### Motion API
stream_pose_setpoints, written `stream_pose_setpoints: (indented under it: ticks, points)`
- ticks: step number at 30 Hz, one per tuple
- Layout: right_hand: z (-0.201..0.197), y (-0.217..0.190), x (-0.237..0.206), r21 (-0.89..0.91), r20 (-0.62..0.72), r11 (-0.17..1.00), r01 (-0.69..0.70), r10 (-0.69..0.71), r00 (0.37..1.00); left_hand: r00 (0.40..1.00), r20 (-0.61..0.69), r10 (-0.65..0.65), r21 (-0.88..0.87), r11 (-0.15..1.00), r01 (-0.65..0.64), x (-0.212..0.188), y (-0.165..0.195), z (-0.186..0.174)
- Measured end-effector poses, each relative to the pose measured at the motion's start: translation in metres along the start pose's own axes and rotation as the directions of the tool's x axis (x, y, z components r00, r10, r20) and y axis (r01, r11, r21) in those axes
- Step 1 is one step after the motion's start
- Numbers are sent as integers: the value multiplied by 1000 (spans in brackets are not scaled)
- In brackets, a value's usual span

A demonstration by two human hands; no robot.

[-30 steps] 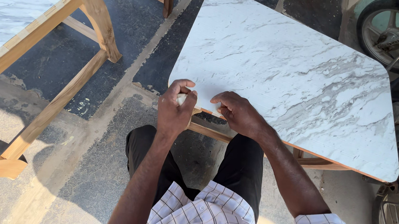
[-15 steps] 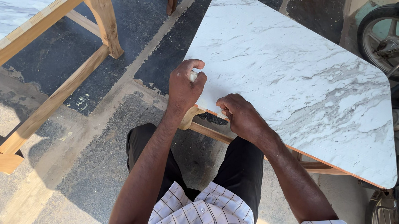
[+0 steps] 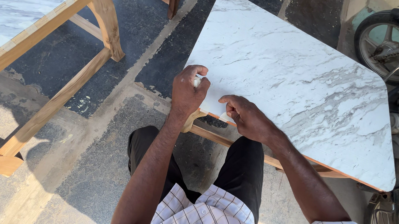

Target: The person sits on the ground beside wooden tables with white marble-patterned tops and wipes the table surfaces and edges using a small white cloth, working over one table and then moving to adjacent tables.

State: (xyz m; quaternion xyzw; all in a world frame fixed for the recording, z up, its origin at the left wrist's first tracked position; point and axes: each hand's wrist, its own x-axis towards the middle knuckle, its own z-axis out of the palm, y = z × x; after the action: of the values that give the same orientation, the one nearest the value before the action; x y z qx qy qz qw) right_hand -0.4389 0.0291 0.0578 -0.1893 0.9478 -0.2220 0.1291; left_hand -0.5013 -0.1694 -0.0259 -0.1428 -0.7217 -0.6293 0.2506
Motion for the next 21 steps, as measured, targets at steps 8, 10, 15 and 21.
stream_pose_setpoints:
  ticks: [8, 10, 15, 21]
  points:
    - [9, -14, -21, -167, -73, 984, 62, -74, 995, 1000, 3, 18, -9, 1000, -18, -3, -3, 2]
    - [9, -15, -24, -157, -95, 987, 27, -42, 995, 1000, 8, 7, -16, 1000, -7, -4, -4, 2]
    - [22, -1, -30, -268, -301, 938, 221, -300, 906, 995, -22, 102, -4, 995, -102, -3, -5, 1]
    - [119, 25, -53, -605, -344, 778, 170, -449, 825, 983, 94, -156, -72, 984, 163, -3, -6, -2]
